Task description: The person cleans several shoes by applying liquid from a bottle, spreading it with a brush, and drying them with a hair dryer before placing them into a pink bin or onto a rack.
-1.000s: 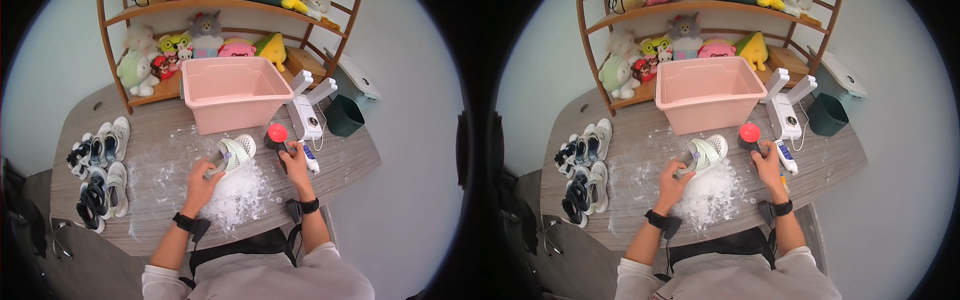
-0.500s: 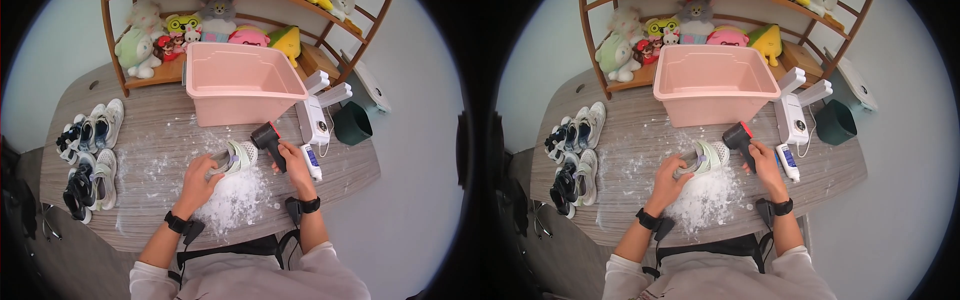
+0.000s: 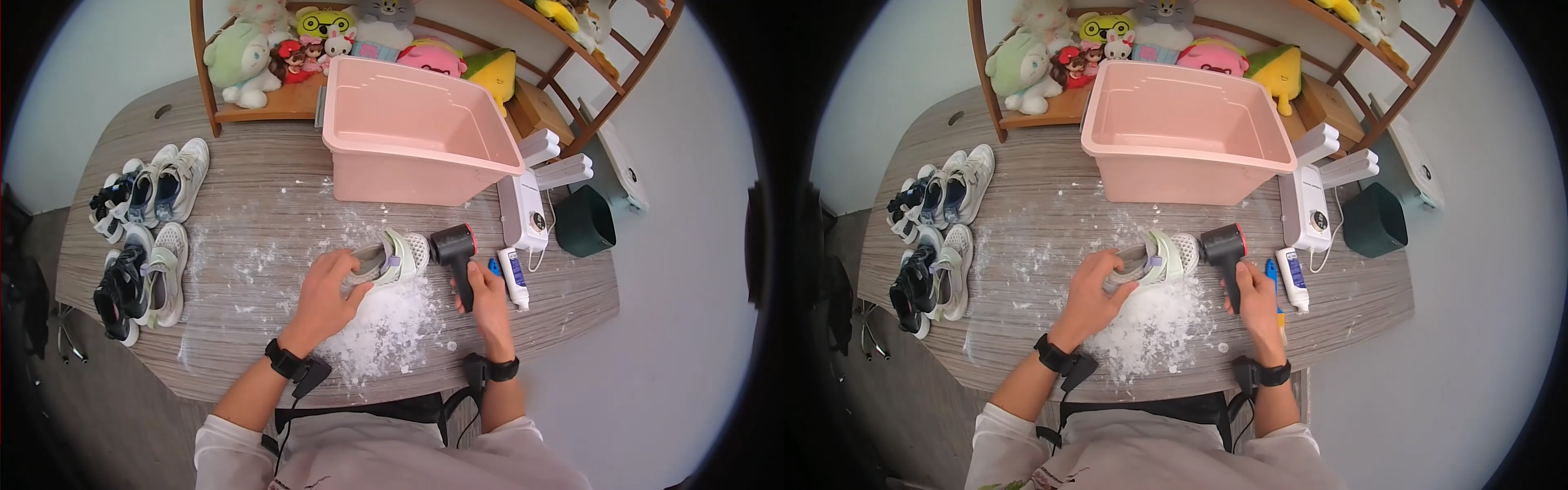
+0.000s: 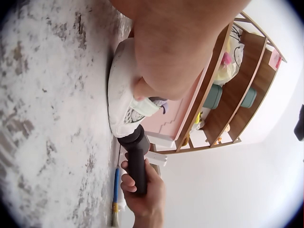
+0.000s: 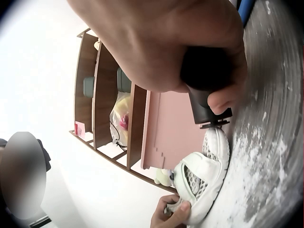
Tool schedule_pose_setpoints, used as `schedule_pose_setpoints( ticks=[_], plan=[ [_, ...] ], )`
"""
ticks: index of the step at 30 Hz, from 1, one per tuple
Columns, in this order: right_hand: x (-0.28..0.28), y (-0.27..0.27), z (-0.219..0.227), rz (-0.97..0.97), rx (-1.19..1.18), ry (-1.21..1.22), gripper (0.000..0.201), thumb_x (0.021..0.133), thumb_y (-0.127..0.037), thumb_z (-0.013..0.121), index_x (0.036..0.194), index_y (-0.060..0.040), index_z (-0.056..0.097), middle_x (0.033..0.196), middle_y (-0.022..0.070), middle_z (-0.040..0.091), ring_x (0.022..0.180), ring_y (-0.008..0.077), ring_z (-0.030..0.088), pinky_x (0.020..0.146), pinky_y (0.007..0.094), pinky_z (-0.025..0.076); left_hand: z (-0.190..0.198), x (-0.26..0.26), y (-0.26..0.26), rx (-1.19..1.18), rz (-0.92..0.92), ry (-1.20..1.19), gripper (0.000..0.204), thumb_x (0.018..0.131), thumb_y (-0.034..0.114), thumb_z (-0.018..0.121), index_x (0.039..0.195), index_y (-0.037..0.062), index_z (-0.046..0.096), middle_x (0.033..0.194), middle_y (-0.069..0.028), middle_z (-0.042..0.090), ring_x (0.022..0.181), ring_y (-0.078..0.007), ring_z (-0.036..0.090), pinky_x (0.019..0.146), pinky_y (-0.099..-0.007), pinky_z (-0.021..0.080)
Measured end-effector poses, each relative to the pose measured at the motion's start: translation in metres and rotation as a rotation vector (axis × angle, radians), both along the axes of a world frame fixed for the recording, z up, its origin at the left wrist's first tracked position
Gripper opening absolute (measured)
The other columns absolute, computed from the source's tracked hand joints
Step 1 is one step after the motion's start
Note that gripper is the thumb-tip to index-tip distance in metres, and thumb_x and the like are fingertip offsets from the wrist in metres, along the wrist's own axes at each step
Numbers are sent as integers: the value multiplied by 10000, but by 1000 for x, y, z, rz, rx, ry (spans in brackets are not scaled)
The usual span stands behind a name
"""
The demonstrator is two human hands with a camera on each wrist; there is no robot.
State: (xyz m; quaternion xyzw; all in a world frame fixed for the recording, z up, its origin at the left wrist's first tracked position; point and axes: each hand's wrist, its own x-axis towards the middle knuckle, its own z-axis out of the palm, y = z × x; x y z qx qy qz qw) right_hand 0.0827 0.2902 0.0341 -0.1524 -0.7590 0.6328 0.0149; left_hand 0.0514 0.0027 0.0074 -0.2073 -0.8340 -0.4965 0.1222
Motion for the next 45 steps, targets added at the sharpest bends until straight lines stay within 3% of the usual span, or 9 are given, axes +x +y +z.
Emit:
schedule_pose_setpoints(
  ticks=[4, 8, 24, 30, 33, 35, 41, 43, 45],
  plan=[
    [-11, -19, -9, -87, 2, 78, 389, 1069, -289, 484, 1177, 58, 623, 799, 92, 654, 489, 118, 565, 434, 264, 444, 0, 3, 3, -54, -31, 76, 310, 793, 162, 820, 966, 32, 597, 1100, -185, 622, 1025, -357, 607, 840, -422, 505],
    [-22, -31, -11, -91, 90, 126, 393, 1070, -284, 477, 1180, 68, 614, 798, 95, 647, 497, 119, 573, 435, 269, 440, 8, 11, 5, -21, -147, -28, 327, 812, 233, 817, 949, 29, 601, 1061, -147, 574, 936, -332, 593, 788, -412, 502],
    [3, -64, 3, -151, 112, 155, 451, 1060, -279, 498, 1325, 79, 569, 715, 56, 611, 498, 107, 553, 451, 276, 428, 1, 16, 10, 21, -162, -68, 328, 872, 276, 778, 868, -12, 623, 943, -136, 518, 788, -287, 566, 693, -383, 484],
    [26, -78, 6, -105, 347, 243, 415, 1046, -209, 516, 1334, 87, 550, 623, 65, 559, 489, 125, 560, 469, 306, 441, -8, 18, 11, 31, -133, -30, 337, 893, 282, 759, 861, -29, 633, 903, -136, 491, 751, -287, 543, 661, -375, 461],
    [51, -83, 6, -98, 398, 228, 396, 1031, -155, 523, 1344, 86, 542, 651, 120, 575, 522, 169, 594, 504, 337, 462, -8, 18, 13, 75, -132, -40, 330, 895, 275, 756, 864, -30, 635, 902, -139, 494, 747, -289, 541, 663, -376, 463],
    [59, -83, 3, -76, 565, 303, 392, 1016, -120, 536, 1351, 84, 534, 739, 210, 632, 614, 296, 658, 575, 399, 497, -7, 18, 13, 60, -140, -2, 321, 894, 272, 757, 877, -29, 646, 901, -142, 498, 744, -291, 544, 657, -383, 464],
    [16, -82, 19, -81, 654, 353, 394, 1008, -132, 561, 1333, 89, 538, 891, 324, 650, 787, 486, 646, 663, 484, 496, -2, 18, 16, 35, -137, 22, 315, 872, 249, 783, 835, -31, 643, 931, -143, 547, 766, -283, 568, 662, -364, 478],
    [0, -76, 10, -82, 723, 378, 386, 1009, -135, 557, 1325, 86, 543, 874, 322, 642, 775, 477, 643, 656, 482, 491, -1, 19, 16, 24, -132, 15, 317, 872, 250, 783, 831, -31, 642, 928, -142, 546, 756, -283, 566, 658, -364, 477],
    [-8, -70, 0, -58, 714, 428, 412, 1046, -204, 512, 1380, 35, 531, 640, 157, 585, 496, 227, 575, 490, 374, 424, -1, 20, 16, 21, -121, 4, 319, 871, 251, 783, 826, -31, 642, 924, -142, 545, 747, -283, 563, 653, -364, 476]
  ],
)
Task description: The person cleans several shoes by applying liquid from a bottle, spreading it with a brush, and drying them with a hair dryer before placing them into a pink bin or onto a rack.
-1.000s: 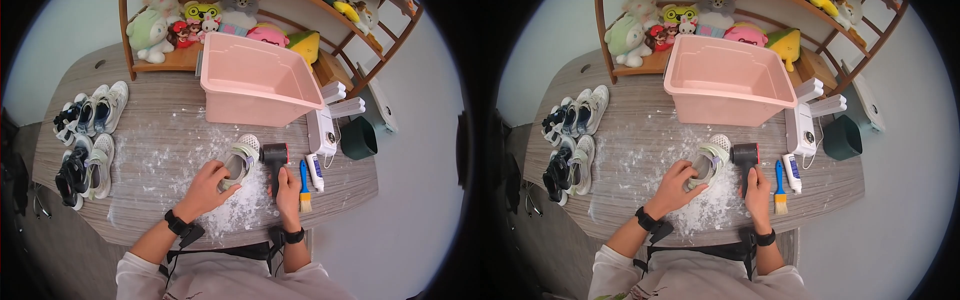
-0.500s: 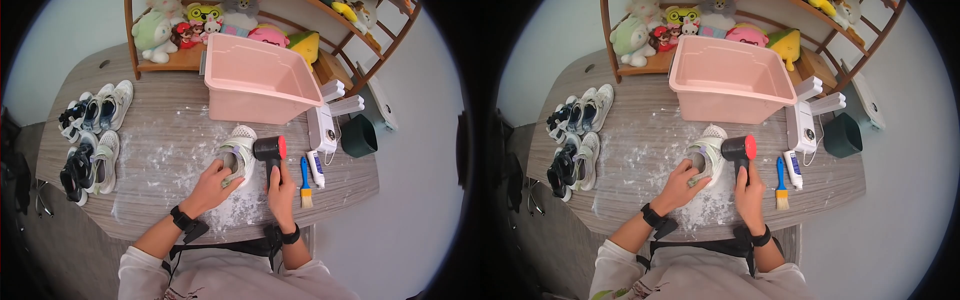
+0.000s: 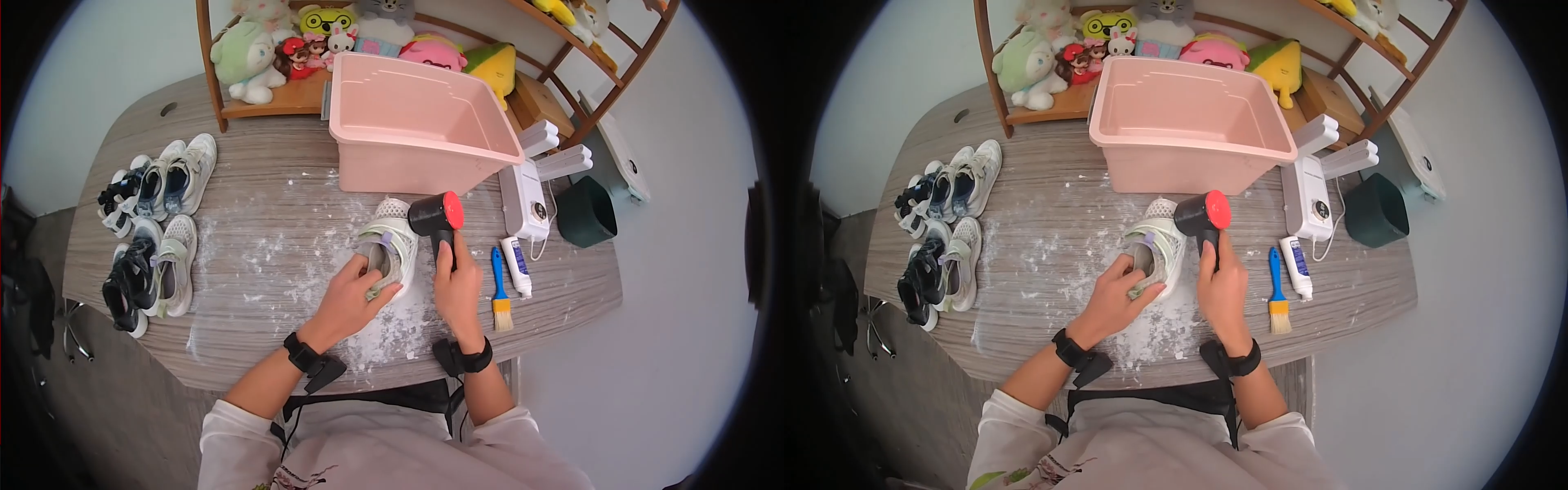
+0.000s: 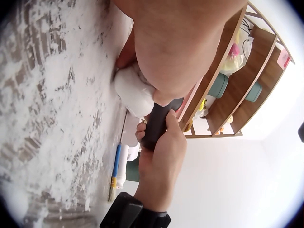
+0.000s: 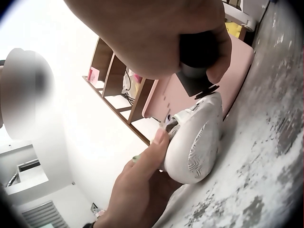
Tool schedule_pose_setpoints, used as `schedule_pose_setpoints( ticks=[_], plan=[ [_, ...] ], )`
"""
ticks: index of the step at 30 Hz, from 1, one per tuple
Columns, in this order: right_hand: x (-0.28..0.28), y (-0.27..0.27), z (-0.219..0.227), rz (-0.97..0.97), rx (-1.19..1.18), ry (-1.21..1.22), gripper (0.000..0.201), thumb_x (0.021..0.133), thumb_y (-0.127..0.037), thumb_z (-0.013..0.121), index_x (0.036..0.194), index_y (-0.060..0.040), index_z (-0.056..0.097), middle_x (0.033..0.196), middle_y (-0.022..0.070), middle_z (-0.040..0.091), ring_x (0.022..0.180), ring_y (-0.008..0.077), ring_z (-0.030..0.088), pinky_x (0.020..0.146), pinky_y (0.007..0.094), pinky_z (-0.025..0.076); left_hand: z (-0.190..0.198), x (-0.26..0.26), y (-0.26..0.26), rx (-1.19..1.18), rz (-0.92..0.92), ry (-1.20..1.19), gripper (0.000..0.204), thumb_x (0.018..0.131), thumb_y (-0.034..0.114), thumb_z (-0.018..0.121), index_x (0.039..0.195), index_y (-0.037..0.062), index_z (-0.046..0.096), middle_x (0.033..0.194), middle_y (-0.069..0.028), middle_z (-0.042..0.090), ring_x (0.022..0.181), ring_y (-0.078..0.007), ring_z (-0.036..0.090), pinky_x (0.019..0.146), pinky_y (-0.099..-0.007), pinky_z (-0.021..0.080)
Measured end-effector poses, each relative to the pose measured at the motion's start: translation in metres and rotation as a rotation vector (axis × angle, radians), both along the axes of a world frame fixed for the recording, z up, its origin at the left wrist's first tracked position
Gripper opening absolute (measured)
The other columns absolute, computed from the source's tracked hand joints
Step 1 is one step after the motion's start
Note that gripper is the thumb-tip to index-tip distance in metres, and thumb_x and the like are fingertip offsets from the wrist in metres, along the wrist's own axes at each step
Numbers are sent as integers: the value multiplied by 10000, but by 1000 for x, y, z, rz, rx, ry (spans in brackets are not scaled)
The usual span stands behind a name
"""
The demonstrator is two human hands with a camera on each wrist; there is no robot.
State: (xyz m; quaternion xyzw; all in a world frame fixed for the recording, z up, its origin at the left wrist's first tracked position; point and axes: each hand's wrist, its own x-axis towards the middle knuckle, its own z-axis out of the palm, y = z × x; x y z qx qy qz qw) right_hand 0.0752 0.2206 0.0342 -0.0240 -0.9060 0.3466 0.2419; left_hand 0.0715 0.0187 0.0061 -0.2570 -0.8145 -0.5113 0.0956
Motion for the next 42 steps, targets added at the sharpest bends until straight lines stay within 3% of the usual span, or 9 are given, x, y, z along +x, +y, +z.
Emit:
schedule_pose_setpoints(
  ticks=[4, 6, 12, 18, 22, 24, 30, 35, 42],
  plan=[
    [37, -3, -1, 23, -72, -47, 412, 1050, -198, 494, 1384, 41, 529, 608, 109, 568, 502, 173, 576, 486, 340, 436, -3, 1, 1, 16, 21, 21, 323, 888, 269, 763, 837, -29, 651, 911, -146, 534, 741, -289, 559, 651, -376, 474],
    [70, -15, 9, -33, -157, -169, 382, 1012, -114, 534, 1337, 86, 536, 833, 281, 623, 711, 411, 640, 641, 451, 490, -4, 1, 3, 16, 26, 13, 328, 905, 287, 743, 851, -26, 660, 902, -145, 525, 749, -290, 554, 655, -383, 470],
    [89, -20, 9, -61, -146, -167, 392, 1006, -110, 544, 1342, 92, 534, 890, 285, 636, 745, 413, 653, 655, 451, 495, 2, 3, 2, -7, 19, -11, 300, 877, 237, 776, 832, -32, 650, 930, -151, 550, 755, -299, 583, 657, -388, 485],
    [49, -9, -6, -78, -160, -132, 393, 1000, -98, 552, 1340, 100, 530, 881, 284, 629, 749, 415, 635, 665, 444, 488, 6, 3, -11, 18, -129, -14, 229, 886, 170, 736, 976, -25, 655, 1044, -173, 512, 910, -348, 610, 800, -410, 513],
    [64, -4, -13, -42, -179, -131, 399, 998, -97, 553, 1343, 101, 525, 885, 289, 628, 738, 422, 628, 658, 444, 485, -1, 3, -11, 26, -163, -88, 209, 876, 86, 717, 1048, -19, 661, 1080, -165, 505, 962, -346, 611, 850, -411, 514],
    [86, -1, -14, 10, -107, -122, 434, 1040, -145, 506, 1427, 51, 488, 643, 44, 552, 503, 103, 539, 474, 272, 428, -4, 2, -9, 22, -162, -86, 232, 868, 66, 723, 1079, -14, 669, 1089, -155, 509, 967, -327, 612, 857, -399, 511],
    [115, -11, -9, 1, -33, -102, 379, 1005, -85, 544, 1340, 90, 522, 722, 138, 573, 579, 187, 588, 554, 339, 458, -9, 2, -7, 9, -133, -86, 231, 850, 52, 738, 1064, -14, 683, 1056, -144, 526, 935, -306, 619, 815, -383, 520],
    [87, -12, -4, -28, 5, -15, 390, 995, -93, 562, 1336, 92, 523, 859, 248, 626, 698, 374, 625, 623, 397, 479, -12, 2, -6, 9, -103, -63, 231, 846, 47, 735, 1068, 1, 691, 1039, -141, 531, 896, -305, 626, 798, -381, 521],
    [121, -21, -2, 60, 91, -1, 424, 949, -63, 614, 1329, 92, 509, 938, 257, 622, 807, 422, 638, 677, 451, 507, -7, 4, -5, -7, -89, -103, 166, 853, 22, 694, 1015, -4, 670, 1009, -161, 508, 916, -343, 625, 809, -411, 523]
  ],
)
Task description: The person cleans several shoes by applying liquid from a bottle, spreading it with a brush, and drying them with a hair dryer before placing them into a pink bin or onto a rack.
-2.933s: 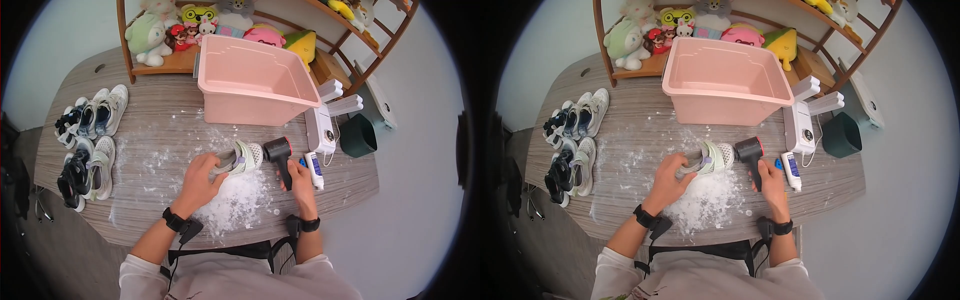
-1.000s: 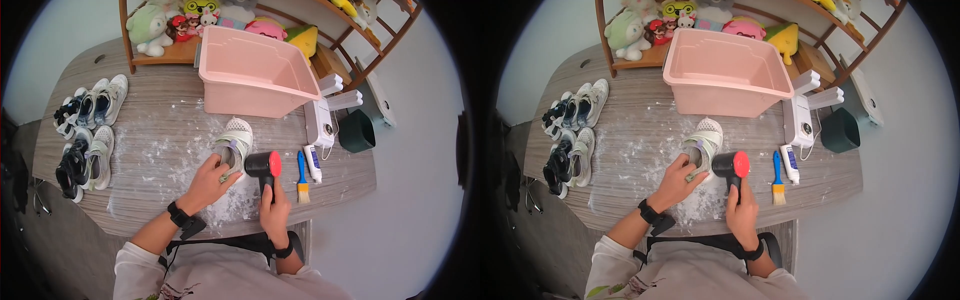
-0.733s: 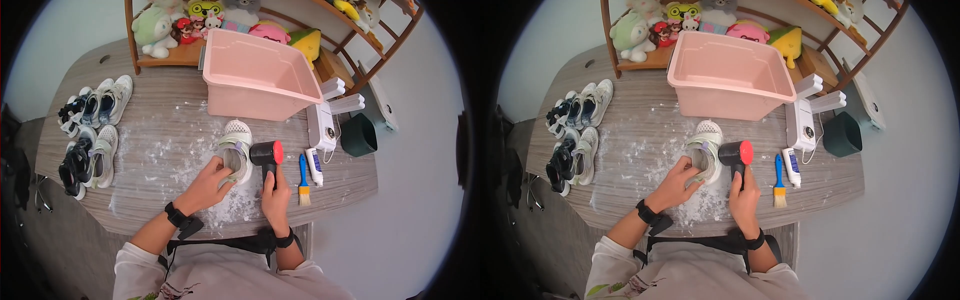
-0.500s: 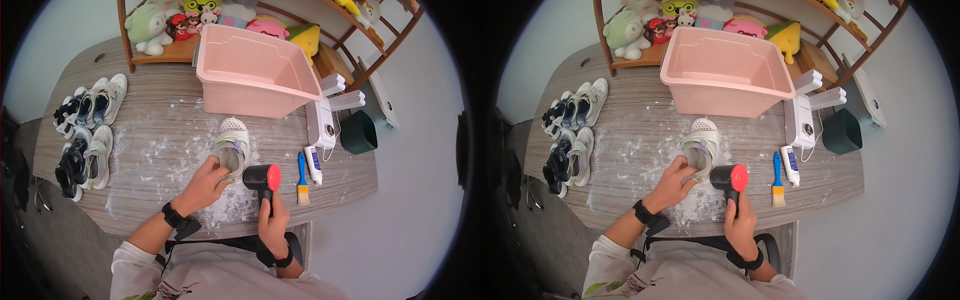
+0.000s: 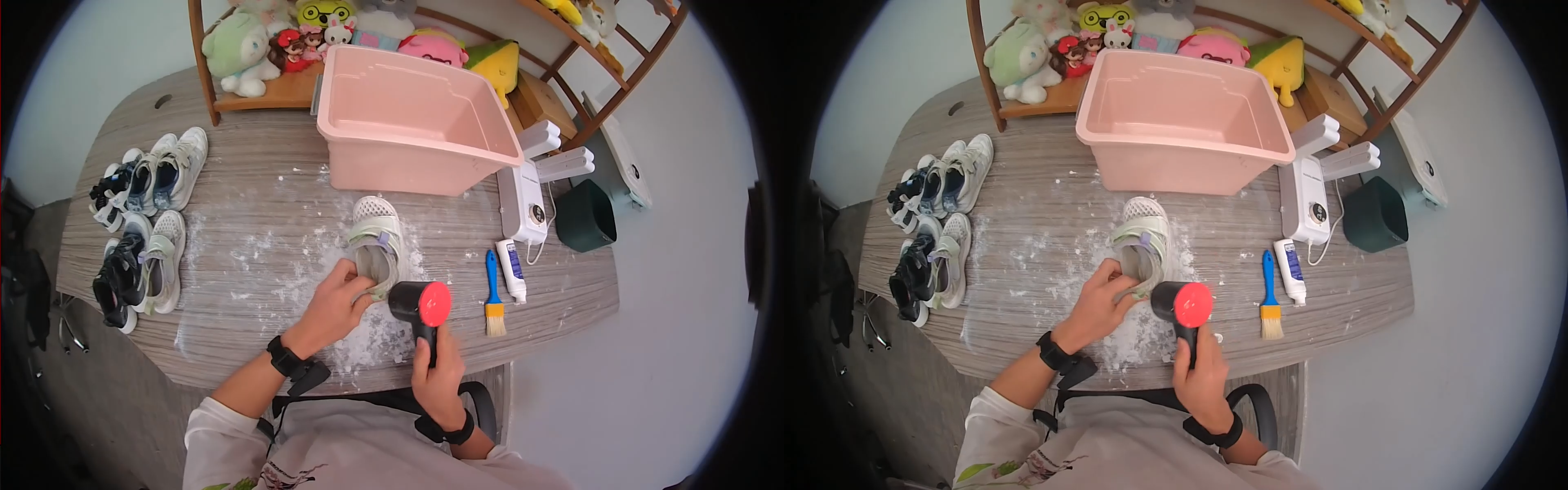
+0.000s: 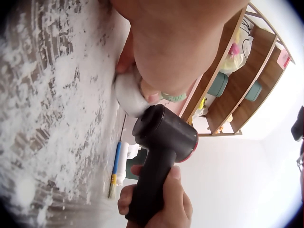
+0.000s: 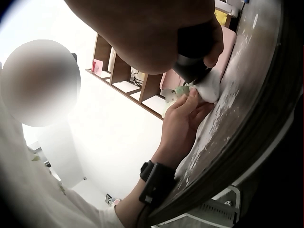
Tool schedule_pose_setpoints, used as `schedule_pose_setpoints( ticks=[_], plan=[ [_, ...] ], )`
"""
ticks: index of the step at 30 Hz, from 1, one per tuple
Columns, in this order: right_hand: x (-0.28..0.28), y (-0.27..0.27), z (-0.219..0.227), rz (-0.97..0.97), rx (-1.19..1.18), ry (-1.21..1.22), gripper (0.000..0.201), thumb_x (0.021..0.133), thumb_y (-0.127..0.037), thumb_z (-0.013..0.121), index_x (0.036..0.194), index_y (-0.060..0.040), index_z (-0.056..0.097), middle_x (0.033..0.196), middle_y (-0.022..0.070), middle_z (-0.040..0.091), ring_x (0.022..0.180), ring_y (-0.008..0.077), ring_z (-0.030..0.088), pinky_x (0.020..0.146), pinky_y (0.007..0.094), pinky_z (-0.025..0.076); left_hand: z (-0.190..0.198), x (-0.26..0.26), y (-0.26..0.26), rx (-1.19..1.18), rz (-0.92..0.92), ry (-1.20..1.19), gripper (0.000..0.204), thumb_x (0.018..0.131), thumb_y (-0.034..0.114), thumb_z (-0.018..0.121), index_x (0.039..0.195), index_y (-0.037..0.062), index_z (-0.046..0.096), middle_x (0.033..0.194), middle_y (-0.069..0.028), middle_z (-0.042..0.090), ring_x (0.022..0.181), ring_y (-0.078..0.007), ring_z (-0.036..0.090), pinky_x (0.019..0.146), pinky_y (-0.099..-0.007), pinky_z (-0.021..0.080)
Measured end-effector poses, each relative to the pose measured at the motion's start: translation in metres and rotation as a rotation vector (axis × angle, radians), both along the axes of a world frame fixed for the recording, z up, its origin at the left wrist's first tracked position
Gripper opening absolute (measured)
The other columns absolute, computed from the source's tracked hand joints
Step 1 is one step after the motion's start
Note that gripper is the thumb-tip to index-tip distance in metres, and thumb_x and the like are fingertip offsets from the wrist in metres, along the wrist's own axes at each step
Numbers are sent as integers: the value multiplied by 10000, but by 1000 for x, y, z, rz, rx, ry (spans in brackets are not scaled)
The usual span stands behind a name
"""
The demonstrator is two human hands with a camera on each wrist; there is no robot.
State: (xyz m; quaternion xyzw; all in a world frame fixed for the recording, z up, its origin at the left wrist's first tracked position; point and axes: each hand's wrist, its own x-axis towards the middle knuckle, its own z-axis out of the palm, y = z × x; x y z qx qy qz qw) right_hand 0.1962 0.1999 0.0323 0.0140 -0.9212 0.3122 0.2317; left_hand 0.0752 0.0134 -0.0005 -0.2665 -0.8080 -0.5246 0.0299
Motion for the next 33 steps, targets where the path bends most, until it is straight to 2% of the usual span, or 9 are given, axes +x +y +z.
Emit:
schedule_pose_setpoints(
  ticks=[7, 9, 10, 13, 17, 24, 26, 29, 33],
  plan=[
    [-2, 4, -5, -20, -54, -74, 455, 947, -83, 626, 1351, 76, 492, 1001, 263, 618, 811, 402, 654, 660, 430, 525, -1, 0, 0, 58, -17, 0, 226, 838, 28, 739, 1055, -7, 687, 1059, -140, 534, 939, -307, 614, 832, -378, 513],
    [-17, 16, -16, -87, -105, -39, 403, 984, -134, 604, 1326, 68, 536, 810, 168, 626, 619, 227, 626, 582, 355, 493, 2, -1, 0, 80, -34, 20, 235, 832, 40, 751, 1051, -12, 683, 1065, -143, 531, 940, -312, 613, 840, -379, 511],
    [-22, 20, -19, -87, -105, -38, 403, 984, -134, 604, 1326, 68, 536, 810, 168, 626, 619, 227, 626, 582, 355, 493, 5, -1, 1, 85, -34, 31, 257, 816, 69, 775, 1033, -12, 665, 1077, -148, 530, 952, -319, 610, 848, -383, 507],
    [-30, 26, -19, -121, -458, -226, 429, 1018, -241, 599, 1329, 50, 548, 816, 57, 638, 601, 66, 572, 511, 231, 452, 13, -4, -3, 43, 15, 74, 320, 785, 121, 814, 1008, -1, 619, 1101, -157, 530, 991, -332, 599, 871, -390, 499],
    [-30, 27, -4, -159, -645, -323, 404, 1003, -200, 623, 1303, 64, 565, 842, 85, 669, 628, 102, 598, 559, 267, 489, 6, -13, -12, -24, 99, 65, 388, 768, 119, 816, 1035, 30, 548, 1133, -168, 534, 1055, -334, 569, 904, -397, 481],
    [-36, 48, -6, -204, -768, -237, 413, 1037, -229, 570, 1320, 69, 532, 861, 61, 636, 564, 68, 537, 478, 226, 418, 7, -23, -18, 108, 167, 165, 462, 790, 80, 767, 1181, 57, 521, 1171, -158, 548, 1038, -299, 566, 875, -416, 460],
    [-38, 49, -2, -199, -785, -219, 417, 1035, -230, 573, 1311, 81, 531, 860, 62, 636, 561, 73, 541, 476, 229, 419, 15, -20, -16, 61, 376, 109, 401, 817, 111, 745, 1173, 45, 573, 1135, -140, 582, 978, -269, 593, 812, -399, 481],
    [-44, 51, -3, -197, -794, -235, 415, 1037, -236, 568, 1300, 83, 535, 851, 64, 634, 561, 79, 550, 473, 237, 427, 19, -18, -17, -67, 392, -28, 301, 842, 133, 720, 1114, 32, 636, 1041, -128, 626, 873, -257, 626, 723, -377, 500],
    [-56, 51, -5, -169, -842, -244, 412, 1040, -247, 560, 1293, 77, 541, 852, 69, 630, 560, 88, 561, 472, 244, 438, 17, -18, -15, -85, 395, 115, 229, 840, 125, 713, 1043, 24, 683, 959, -117, 654, 764, -260, 646, 635, -354, 511]
  ],
)
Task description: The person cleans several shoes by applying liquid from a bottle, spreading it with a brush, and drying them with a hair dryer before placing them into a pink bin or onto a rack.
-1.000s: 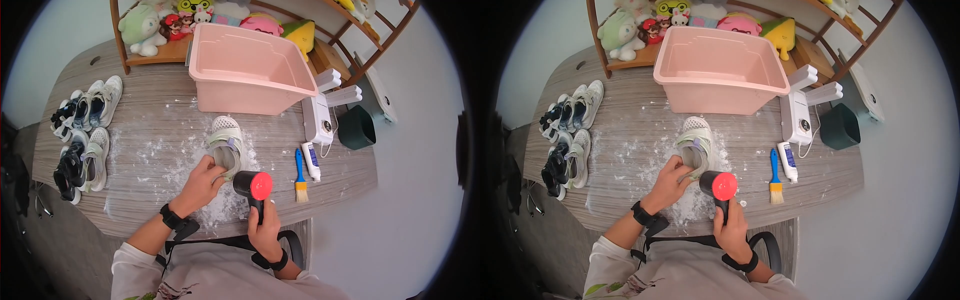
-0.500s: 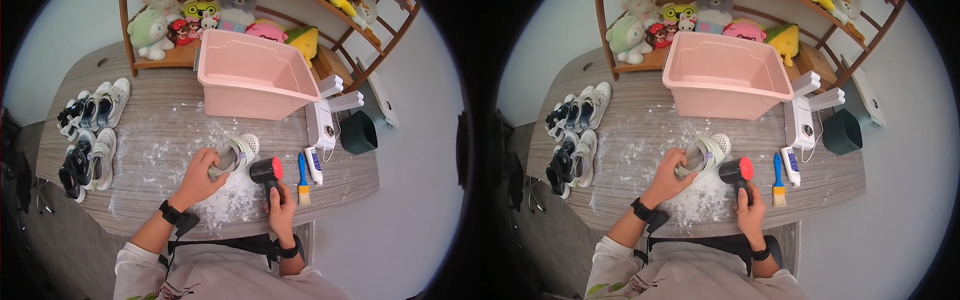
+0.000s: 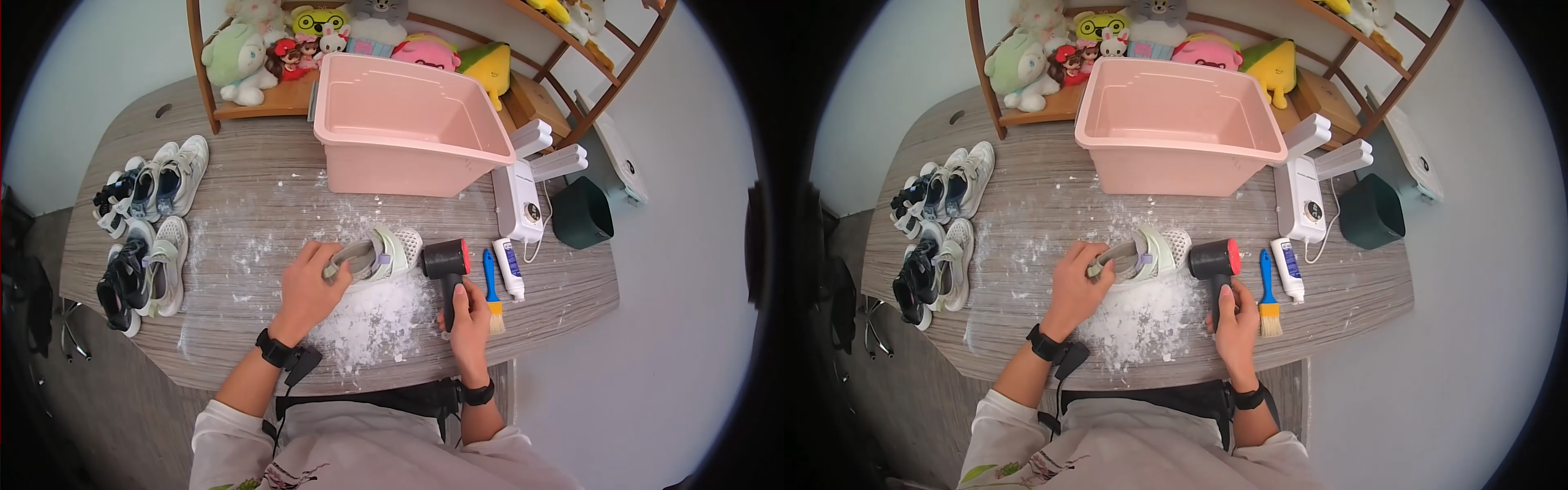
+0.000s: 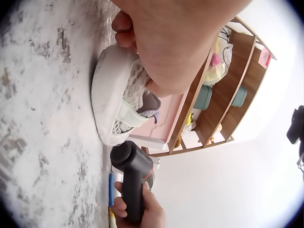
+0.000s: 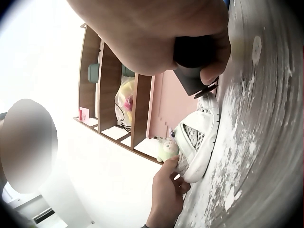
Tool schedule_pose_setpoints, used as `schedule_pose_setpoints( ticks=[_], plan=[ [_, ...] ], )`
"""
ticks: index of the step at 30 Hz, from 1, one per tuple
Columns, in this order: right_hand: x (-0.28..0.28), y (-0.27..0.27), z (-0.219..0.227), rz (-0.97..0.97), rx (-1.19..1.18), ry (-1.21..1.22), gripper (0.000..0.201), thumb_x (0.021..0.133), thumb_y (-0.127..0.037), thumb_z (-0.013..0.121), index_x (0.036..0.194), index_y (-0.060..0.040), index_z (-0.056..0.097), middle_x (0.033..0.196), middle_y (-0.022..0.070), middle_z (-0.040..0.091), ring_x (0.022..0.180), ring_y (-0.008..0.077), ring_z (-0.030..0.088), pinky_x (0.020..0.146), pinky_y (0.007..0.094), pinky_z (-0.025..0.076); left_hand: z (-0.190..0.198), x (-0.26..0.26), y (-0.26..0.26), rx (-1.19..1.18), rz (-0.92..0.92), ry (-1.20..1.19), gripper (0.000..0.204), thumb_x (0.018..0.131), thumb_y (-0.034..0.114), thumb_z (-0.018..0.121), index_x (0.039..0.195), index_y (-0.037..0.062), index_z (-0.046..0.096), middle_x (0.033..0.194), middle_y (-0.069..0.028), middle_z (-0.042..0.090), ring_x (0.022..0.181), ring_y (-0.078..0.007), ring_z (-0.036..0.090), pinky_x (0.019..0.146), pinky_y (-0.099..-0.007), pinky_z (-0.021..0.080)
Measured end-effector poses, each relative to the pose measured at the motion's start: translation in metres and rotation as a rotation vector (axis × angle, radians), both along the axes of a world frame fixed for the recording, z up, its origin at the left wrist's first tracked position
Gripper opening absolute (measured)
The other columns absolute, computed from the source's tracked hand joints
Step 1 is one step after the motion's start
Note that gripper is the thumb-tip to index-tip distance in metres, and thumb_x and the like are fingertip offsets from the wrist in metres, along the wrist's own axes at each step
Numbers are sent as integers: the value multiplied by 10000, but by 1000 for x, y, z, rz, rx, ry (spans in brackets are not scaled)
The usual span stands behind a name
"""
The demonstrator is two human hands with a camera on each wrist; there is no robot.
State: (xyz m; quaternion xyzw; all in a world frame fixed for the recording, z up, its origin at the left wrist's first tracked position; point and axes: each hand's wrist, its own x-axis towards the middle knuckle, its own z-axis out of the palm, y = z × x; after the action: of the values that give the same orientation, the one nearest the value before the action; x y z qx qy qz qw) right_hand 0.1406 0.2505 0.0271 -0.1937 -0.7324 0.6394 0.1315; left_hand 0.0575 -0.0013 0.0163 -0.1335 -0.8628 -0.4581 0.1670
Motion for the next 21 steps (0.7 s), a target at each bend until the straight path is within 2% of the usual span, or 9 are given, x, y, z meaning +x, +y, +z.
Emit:
schedule_pose_setpoints(
  ticks=[3, 9, 12, 14, 21],
  plan=[
    [-3, 0, -3, 10, -28, 13, 403, 1045, -250, 547, 1287, 73, 545, 837, 64, 622, 560, 95, 571, 471, 247, 446, -2, 2, -2, 26, 6, -17, 213, 827, 109, 709, 1027, 35, 705, 963, -124, 674, 727, -271, 662, 604, -346, 526],
    [4, 5, 9, -50, -26, 54, 380, 1051, -234, 532, 1284, 67, 542, 828, 56, 616, 570, 92, 572, 472, 244, 444, -8, 0, -1, -7, -39, 140, 165, 821, 55, 687, 978, 41, 733, 987, -100, 691, 724, -244, 683, 571, -331, 545],
    [18, 6, 17, -51, 62, 33, 378, 1048, -228, 539, 1297, 56, 536, 828, 53, 614, 577, 85, 563, 471, 242, 437, -7, 4, 2, -17, -23, 148, 183, 815, 22, 681, 988, 48, 734, 988, -94, 691, 739, -243, 689, 573, -327, 546],
    [26, 10, 22, -6, 80, -38, 377, 1040, -221, 554, 1301, 52, 545, 833, 52, 617, 572, 77, 547, 473, 239, 432, -7, 3, 2, 2, 14, 188, 183, 797, 46, 702, 973, 78, 737, 952, -72, 682, 764, -257, 679, 630, -347, 551],
    [47, 27, 52, 72, 138, -160, 365, 1015, -207, 600, 1252, 71, 597, 838, 63, 639, 546, 82, 553, 478, 237, 428, -6, 2, 6, -16, -5, 244, 180, 794, 14, 682, 970, 49, 693, 1000, -97, 675, 852, -286, 669, 705, -363, 547]
  ],
)
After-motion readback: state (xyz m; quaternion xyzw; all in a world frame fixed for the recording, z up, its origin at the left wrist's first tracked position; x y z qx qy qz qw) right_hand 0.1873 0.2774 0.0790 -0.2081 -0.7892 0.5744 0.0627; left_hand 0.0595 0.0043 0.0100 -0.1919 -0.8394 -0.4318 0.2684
